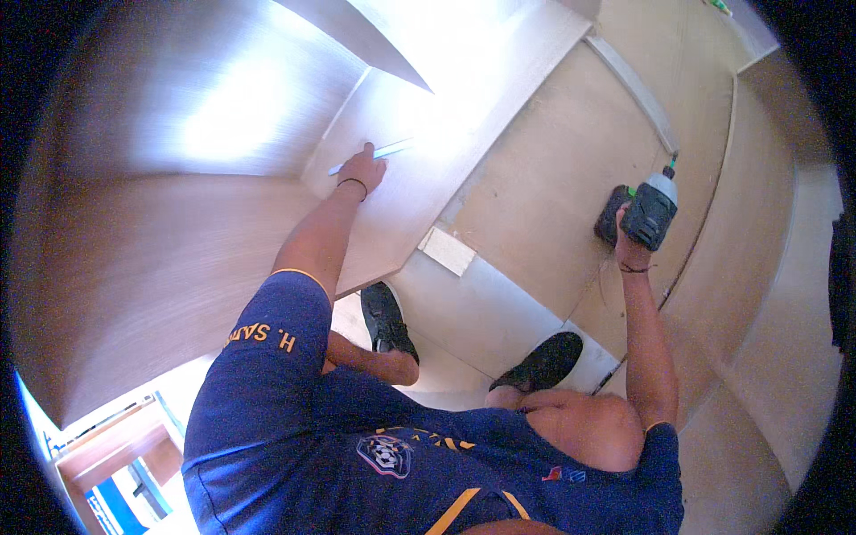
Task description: The person aligns a white strip against the edge of a wooden cabinet, marks a position with a pencil, and uses an angle grinder to cut the strip while sitting on the floor.
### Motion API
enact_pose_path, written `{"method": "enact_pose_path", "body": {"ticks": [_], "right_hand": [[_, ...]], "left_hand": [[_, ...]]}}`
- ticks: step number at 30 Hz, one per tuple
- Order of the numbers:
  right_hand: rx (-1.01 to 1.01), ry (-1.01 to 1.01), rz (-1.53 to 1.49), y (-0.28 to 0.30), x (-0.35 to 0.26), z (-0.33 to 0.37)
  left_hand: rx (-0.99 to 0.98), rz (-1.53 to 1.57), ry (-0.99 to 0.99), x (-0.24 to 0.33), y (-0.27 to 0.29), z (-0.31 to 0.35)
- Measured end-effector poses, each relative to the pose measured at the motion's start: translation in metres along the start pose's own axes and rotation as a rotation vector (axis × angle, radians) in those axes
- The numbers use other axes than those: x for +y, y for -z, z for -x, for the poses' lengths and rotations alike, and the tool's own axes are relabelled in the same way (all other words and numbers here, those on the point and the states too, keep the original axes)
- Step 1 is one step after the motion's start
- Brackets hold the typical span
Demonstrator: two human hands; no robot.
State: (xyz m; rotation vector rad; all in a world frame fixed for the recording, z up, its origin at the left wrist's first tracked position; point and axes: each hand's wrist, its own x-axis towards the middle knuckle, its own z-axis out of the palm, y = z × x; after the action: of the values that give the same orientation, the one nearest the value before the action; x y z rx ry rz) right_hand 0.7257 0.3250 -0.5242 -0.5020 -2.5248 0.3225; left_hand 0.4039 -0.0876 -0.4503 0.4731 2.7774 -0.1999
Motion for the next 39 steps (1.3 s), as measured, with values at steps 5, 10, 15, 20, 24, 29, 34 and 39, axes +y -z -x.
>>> {"method": "enact_pose_path", "body": {"ticks": [5,10,15,20,24,29,34,39], "right_hand": [[-0.032,-0.137,-0.295,-0.019,0.019,0.014],[-0.029,-0.508,-1.141,-0.032,0.028,0.023],[-0.036,-0.474,-0.945,-0.013,0.016,0.020],[0.023,-0.377,-0.783,-0.010,0.013,0.017],[0.070,-0.315,-0.636,0.005,-0.005,0.003],[0.104,-0.317,-0.684,0.015,-0.014,-0.004],[0.032,-0.318,-0.633,0.025,-0.019,-0.007],[0.031,-0.411,-0.804,0.025,-0.021,-0.004]], "left_hand": [[-0.055,-0.039,-0.064,0.001,0.004,-0.015],[-0.058,-0.172,-0.139,-0.058,-0.018,-0.025],[-0.136,-0.220,-0.099,-0.050,-0.015,-0.025],[-0.116,-0.200,-0.050,-0.049,-0.016,-0.038],[-0.137,-0.191,-0.015,-0.057,-0.011,-0.045],[-0.130,-0.184,0.027,-0.074,-0.013,-0.065],[-0.141,-0.159,0.109,-0.091,-0.013,-0.081],[-0.096,-0.219,0.128,-0.110,-0.015,-0.101]]}}
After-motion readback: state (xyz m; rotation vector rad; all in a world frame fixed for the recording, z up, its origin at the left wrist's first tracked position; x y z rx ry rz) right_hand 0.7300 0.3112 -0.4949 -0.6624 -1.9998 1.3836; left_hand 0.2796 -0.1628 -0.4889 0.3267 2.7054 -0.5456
